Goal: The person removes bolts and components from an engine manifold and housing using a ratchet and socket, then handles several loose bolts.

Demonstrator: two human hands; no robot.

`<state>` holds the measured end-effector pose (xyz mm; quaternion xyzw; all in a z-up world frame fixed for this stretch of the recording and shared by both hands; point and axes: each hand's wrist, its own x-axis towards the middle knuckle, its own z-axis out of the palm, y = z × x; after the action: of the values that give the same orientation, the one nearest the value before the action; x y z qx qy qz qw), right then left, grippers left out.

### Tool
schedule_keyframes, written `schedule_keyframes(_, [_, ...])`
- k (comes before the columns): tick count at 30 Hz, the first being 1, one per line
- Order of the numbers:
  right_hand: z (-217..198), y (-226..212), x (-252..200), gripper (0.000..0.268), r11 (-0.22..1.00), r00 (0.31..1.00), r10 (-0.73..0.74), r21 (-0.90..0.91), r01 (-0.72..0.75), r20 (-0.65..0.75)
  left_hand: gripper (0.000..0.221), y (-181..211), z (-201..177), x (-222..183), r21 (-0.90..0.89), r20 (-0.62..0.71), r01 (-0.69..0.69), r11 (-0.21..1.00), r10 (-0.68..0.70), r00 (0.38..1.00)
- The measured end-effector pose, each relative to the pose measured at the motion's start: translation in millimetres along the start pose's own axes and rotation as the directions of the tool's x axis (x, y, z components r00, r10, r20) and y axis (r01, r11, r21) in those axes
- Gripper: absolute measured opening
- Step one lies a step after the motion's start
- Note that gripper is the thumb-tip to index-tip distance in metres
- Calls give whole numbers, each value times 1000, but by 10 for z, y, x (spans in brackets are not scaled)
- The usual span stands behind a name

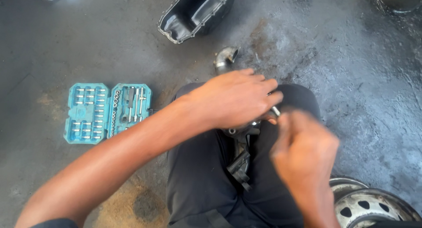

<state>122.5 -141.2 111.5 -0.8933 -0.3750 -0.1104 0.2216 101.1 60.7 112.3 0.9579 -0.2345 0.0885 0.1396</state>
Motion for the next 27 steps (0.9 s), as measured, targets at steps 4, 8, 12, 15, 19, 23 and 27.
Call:
schedule_keyframes(4, [350, 230, 136, 41, 676, 837, 431, 735, -52, -338, 50, 55, 53, 103, -99, 142, 62, 993, -47, 989])
schedule_keyframes(8, [443, 195, 215, 38, 367, 705, 646, 929, 51, -294, 50, 140, 63, 125, -239, 164, 149, 960, -111, 980])
schedule_keyframes(12, [398, 118, 374, 39, 411, 651, 672, 909, 68, -353, 44, 304, 111, 105, -255, -165, 177, 951, -223, 961])
schedule_keyframes(15, [412, 145, 416, 39, 395, 618, 735, 917, -53, -281, 27, 444, 302, 57, -256, -268, 241, 936, -309, 913])
schedule_keyframes(19, [337, 71, 500, 38, 320, 600, 775, 942, -99, -200, 20, 530, 448, 41, -222, -347, 333, 916, -393, 852])
schedule_keyframes(23, [180, -118, 705, 38, 281, 609, 782, 946, -160, -129, 19, 670, 226, 38, -235, -331, 409, 882, -468, 819])
schedule_keyframes(27, [177, -76, 1216, 50, 11, 877, 475, 997, 82, -77, 16, 1093, -258, -1, -221, -438, 594, 773, -623, 648])
